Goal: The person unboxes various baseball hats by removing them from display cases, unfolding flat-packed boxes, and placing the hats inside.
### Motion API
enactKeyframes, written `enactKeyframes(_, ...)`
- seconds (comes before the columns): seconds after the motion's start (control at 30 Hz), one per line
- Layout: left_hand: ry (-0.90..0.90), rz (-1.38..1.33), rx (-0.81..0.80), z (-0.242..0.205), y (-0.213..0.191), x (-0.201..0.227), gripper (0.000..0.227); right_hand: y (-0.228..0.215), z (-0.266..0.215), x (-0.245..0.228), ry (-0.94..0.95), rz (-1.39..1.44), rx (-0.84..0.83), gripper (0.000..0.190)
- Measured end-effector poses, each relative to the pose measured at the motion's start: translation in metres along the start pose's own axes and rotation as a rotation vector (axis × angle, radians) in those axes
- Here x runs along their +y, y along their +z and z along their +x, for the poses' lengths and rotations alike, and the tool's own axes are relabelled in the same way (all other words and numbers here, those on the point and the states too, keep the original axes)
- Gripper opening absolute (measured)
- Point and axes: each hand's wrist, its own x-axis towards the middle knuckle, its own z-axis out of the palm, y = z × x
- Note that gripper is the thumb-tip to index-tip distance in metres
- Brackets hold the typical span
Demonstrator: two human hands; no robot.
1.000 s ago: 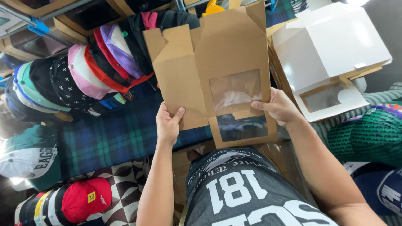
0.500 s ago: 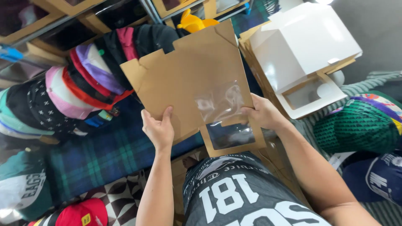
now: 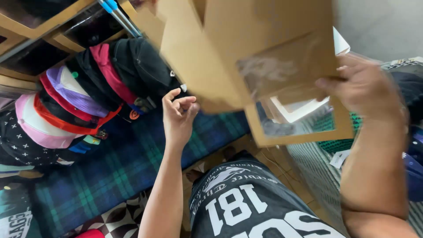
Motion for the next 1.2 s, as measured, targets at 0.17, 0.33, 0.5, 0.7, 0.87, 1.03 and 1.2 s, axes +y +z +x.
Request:
enactKeyframes(0.17, -0.172, 0.139, -0.08, -0.014, 0.005, 0.001, 0.055, -0.103, 0.047, 0.217, -0.116, 0.082, 0.253, 0.02)
enactKeyframes(0.33, -0.308, 0.216, -0.05, -0.046, -0.008, -0.04, 0.04, -0.046, 0.012, 0.04, -0.273, -0.508, 0.468, 0.032)
enactKeyframes(0.5, -0.537, 0.324, -0.048, -0.079, -0.022, -0.076, 0.039, 0.088, 0.06, 0.062, -0.307, -1.073, 0.495, 0.049)
enactKeyframes(0.7, -0.774, 0.41, -0.038, -0.113, -0.026, -0.071, 0.039, 0.199, 0.097, 0.161, -0.048, -1.01, 0.129, 0.039)
enactKeyframes(0.87, -0.859, 0.381, 0.052, -0.137, -0.038, -0.087, 0.039, 0.211, 0.096, 0.185, -0.165, -1.0, 0.159, 0.041)
enactKeyframes(1.03, -0.824, 0.495, 0.135, -0.168, -0.057, -0.139, 0.05, 0.203, 0.089, 0.188, -0.464, -1.036, 0.378, 0.033)
enactKeyframes(1.2, -0.867, 0.821, -0.047, -0.177, -0.076, -0.138, 0.076, 0.202, 0.089, 0.186, -0.219, -0.958, 0.221, 0.048)
